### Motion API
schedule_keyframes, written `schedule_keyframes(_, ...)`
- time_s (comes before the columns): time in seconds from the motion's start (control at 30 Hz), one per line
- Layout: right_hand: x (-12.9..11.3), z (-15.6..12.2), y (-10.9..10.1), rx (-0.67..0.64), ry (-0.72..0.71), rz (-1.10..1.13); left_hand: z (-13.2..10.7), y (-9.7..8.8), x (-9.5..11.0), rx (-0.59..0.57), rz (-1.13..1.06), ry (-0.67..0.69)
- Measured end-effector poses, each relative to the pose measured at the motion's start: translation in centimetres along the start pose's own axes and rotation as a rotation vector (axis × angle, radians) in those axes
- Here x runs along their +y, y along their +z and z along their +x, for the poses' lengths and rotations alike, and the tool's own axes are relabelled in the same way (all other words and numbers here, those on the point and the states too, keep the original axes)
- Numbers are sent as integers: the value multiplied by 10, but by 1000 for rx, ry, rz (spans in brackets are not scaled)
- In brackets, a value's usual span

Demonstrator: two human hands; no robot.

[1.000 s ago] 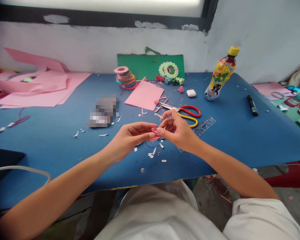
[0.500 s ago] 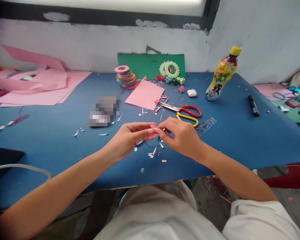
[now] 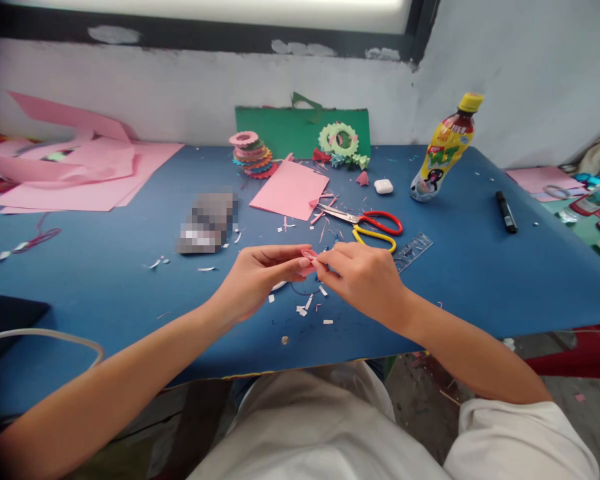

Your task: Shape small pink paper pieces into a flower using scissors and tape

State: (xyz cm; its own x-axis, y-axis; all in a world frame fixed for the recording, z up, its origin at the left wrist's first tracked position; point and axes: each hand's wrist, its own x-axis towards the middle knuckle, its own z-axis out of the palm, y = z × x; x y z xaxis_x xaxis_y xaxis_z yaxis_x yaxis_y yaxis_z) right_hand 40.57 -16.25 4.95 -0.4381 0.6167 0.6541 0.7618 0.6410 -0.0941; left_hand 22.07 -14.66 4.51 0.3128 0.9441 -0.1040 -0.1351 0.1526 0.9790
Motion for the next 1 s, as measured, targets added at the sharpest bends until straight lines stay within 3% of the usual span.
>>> schedule_keyframes(0.6,-1,-1,0,-51,-33,-80,-2,3,2,75,215,91)
schedule_keyframes(1.0,-1,-1,3,-71,5,-21,-4,0,-6,99,520,379)
